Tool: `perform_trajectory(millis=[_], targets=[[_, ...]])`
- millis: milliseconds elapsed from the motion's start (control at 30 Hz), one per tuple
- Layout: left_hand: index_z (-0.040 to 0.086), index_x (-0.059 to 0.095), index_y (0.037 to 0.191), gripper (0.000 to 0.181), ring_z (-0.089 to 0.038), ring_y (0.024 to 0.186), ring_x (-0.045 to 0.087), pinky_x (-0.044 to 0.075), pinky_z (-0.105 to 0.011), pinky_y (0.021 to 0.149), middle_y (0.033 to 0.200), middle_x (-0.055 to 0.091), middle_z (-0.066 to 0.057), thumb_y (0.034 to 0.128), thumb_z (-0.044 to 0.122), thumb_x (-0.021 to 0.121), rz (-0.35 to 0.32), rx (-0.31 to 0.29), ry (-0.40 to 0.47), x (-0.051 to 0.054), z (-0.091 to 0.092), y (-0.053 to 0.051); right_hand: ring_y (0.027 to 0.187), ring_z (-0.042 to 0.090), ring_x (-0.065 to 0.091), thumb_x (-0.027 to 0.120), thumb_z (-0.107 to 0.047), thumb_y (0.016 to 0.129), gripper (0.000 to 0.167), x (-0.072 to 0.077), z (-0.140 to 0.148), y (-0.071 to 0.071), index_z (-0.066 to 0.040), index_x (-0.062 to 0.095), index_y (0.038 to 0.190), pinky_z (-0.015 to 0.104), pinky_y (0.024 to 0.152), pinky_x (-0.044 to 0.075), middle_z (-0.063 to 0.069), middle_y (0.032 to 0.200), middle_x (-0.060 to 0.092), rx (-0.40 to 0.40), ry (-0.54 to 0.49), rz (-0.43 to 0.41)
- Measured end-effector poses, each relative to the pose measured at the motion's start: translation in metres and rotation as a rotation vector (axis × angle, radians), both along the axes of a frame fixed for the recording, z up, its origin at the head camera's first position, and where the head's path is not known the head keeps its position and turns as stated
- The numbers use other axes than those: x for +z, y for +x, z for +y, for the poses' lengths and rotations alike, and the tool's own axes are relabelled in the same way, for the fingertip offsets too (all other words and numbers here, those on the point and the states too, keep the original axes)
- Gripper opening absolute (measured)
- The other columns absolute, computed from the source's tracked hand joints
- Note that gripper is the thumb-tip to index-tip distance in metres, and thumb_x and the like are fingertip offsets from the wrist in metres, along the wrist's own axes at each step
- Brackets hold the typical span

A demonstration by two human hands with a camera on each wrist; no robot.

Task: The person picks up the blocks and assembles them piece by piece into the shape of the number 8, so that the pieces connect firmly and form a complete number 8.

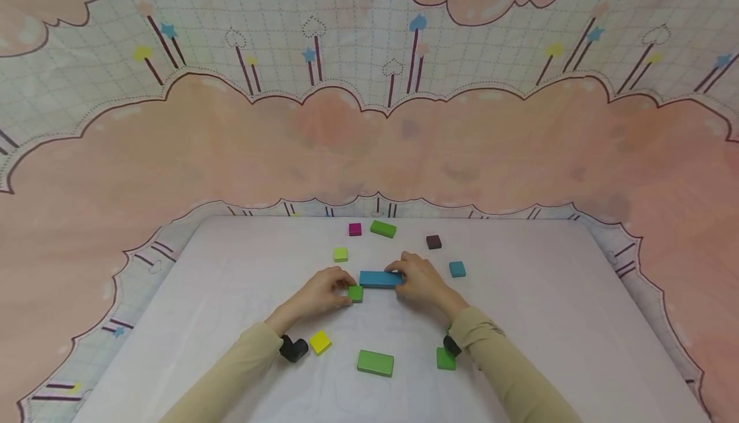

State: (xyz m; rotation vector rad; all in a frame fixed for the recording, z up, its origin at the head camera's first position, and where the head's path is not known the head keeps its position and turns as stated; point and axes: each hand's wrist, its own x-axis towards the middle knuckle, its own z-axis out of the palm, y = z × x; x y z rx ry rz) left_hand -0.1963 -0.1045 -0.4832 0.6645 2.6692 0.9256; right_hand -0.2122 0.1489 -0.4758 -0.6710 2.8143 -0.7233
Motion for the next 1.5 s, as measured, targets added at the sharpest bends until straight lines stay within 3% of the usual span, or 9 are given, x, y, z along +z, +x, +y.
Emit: perform_trajectory(millis=[1000,1500], targets=[[0.012,0.067,0.109,0.027,-0.016,0.102,0.057,0.049,-0.038,0.096,0.105,0.064,-0.001,0.0828,0.016,0.073,-0.006,0.016,0.003,-0.0014,0.0007,0.0007,0.082,0.013,0.047,0.071,-0.008,0.077,0.039,-0.0029,-0.0059,-0.0032,-0.016,0.069,0.115,0.031,0.078,0.046,-0.003,0.088,0.053,-0.007,0.056,-0.025],[0.013,0.066,0.108,0.028,-0.017,0.101,0.058,0.049,-0.037,0.095,0.104,0.064,-0.001,0.0814,0.016,0.074,-0.026,0.029,0.026,-0.0033,0.0015,-0.0035,0.093,0.016,0.056,0.072,-0.012,0.078,0.045,-0.0039,-0.0001,-0.0073,-0.017,0.063,0.122,0.039,0.086,0.050,0.001,0.101,0.062,0.013,0.059,-0.041]])
